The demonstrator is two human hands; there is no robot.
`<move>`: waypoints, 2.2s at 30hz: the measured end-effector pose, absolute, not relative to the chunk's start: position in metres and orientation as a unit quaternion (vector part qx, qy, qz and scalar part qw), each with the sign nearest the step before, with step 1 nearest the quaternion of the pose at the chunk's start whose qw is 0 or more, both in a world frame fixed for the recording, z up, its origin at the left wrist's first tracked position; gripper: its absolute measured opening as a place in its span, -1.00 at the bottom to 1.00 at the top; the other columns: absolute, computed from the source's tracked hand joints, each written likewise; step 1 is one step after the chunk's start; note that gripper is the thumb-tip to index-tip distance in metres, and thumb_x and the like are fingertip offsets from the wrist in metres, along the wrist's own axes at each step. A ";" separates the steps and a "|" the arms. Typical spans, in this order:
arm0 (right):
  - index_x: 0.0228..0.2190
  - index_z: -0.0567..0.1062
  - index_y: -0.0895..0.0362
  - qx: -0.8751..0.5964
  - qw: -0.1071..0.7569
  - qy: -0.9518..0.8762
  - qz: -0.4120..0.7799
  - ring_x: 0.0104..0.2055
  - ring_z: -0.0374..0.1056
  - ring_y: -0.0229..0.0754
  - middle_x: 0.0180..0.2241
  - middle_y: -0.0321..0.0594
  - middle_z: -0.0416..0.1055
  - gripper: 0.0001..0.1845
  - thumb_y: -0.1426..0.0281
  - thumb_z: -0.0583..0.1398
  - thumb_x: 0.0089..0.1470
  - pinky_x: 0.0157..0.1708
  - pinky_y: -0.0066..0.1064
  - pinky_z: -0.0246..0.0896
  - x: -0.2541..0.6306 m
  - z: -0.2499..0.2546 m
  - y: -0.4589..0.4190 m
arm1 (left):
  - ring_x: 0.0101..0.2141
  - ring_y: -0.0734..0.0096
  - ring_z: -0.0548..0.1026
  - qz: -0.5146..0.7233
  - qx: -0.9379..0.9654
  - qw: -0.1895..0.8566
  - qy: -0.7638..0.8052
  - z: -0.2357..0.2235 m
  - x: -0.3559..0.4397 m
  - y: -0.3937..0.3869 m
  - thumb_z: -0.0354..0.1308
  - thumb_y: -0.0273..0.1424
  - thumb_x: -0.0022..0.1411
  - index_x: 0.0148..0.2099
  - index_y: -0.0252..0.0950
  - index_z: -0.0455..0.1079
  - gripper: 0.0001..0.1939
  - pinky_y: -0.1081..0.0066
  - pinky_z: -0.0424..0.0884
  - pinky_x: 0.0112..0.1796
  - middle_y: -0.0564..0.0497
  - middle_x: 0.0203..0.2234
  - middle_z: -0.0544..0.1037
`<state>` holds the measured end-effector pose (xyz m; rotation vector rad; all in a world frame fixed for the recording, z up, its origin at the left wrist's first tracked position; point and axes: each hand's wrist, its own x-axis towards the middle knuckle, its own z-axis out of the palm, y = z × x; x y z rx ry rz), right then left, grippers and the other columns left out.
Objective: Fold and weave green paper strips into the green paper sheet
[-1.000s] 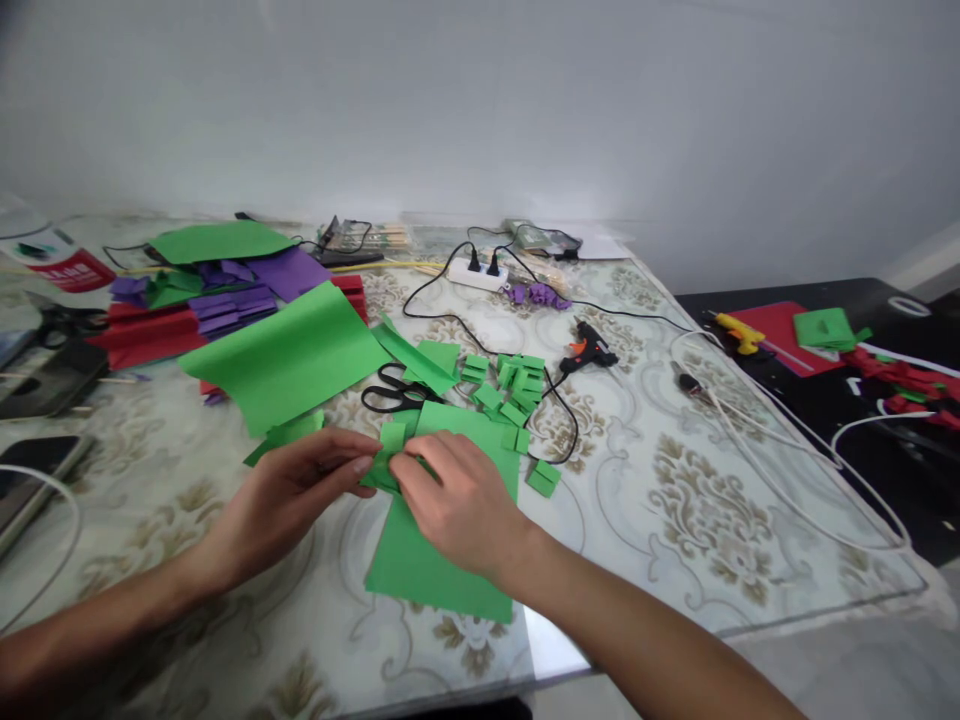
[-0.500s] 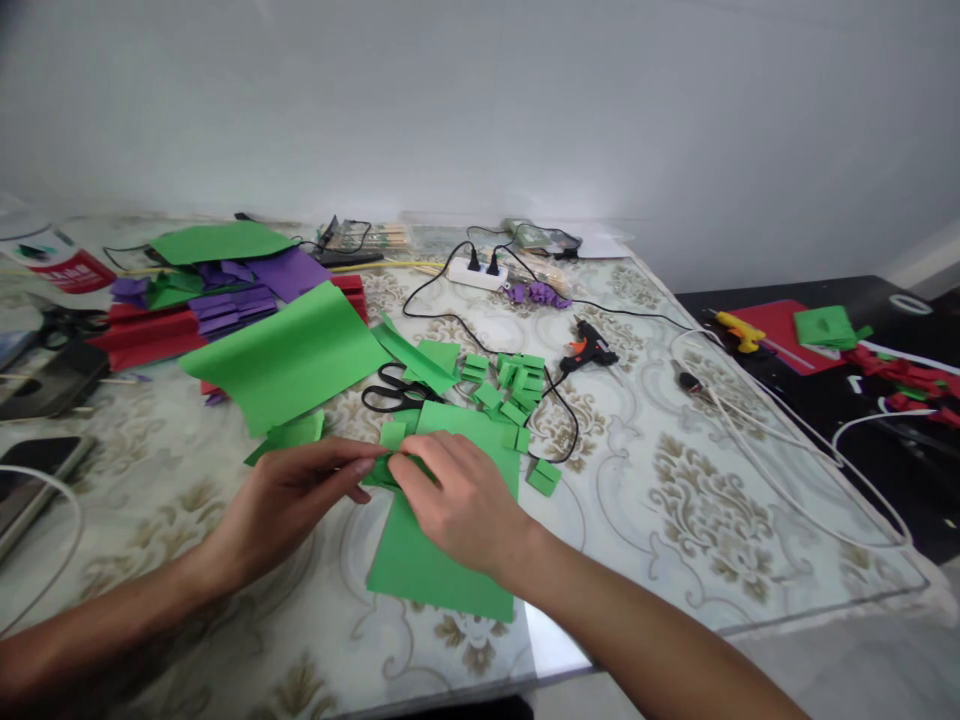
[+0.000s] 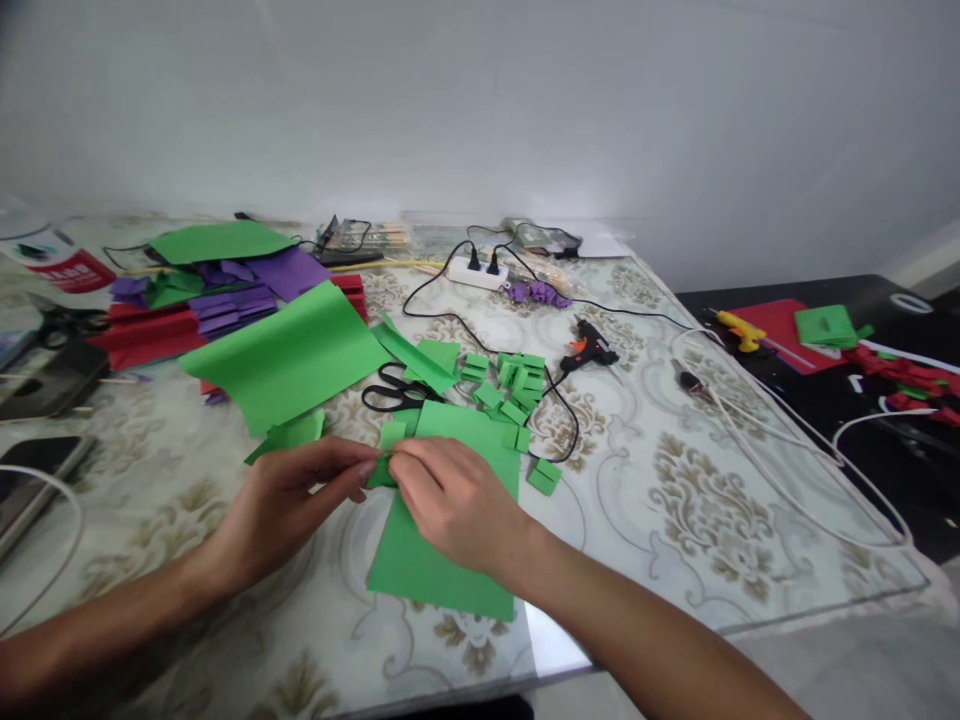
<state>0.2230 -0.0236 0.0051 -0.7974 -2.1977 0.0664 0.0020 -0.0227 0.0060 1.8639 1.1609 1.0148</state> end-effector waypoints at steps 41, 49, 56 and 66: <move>-0.14 0.72 0.03 -0.369 0.326 -0.429 0.757 -0.11 0.57 -0.16 -0.15 -0.23 0.67 -0.73 0.29 0.45 0.07 0.00 -0.27 0.47 0.222 0.001 -0.013 | -0.21 0.39 0.61 0.347 0.855 0.205 0.326 0.016 -0.010 -0.013 0.22 -0.55 0.44 -0.10 -0.17 0.58 -0.82 0.43 0.57 -0.19 0.00 -0.19 0.54; -0.10 0.66 0.06 -0.369 0.376 -0.495 0.691 -0.24 0.57 -0.19 -0.30 -0.26 0.62 -0.78 0.31 0.38 0.20 -0.16 -0.32 0.55 0.221 0.008 -0.015 | -0.12 0.35 0.55 0.356 0.822 0.238 0.375 0.021 -0.006 -0.019 0.18 -0.54 0.45 -0.09 -0.22 0.44 -0.89 0.38 0.51 -0.09 -0.01 -0.17 0.52; -0.02 0.55 0.04 -0.347 0.466 -0.588 0.563 0.03 0.57 -0.11 0.00 -0.11 0.59 -0.73 0.28 0.35 0.26 0.00 -0.26 0.56 0.218 0.003 -0.021 | 0.05 0.22 0.54 0.338 0.815 0.262 0.391 0.023 -0.003 -0.024 0.16 -0.45 0.47 -0.03 -0.21 0.45 -0.91 0.24 0.52 0.06 -0.12 0.03 0.50; -0.04 0.58 0.06 -0.312 0.503 -0.649 0.478 0.15 0.53 -0.06 0.07 -0.04 0.54 -0.77 0.41 0.33 0.26 0.18 -0.16 0.50 0.216 0.003 -0.029 | 0.03 0.25 0.56 0.356 0.807 0.262 0.391 0.026 -0.002 -0.025 0.15 -0.51 0.46 -0.13 -0.20 0.46 -0.89 0.28 0.54 0.04 -0.10 0.01 0.52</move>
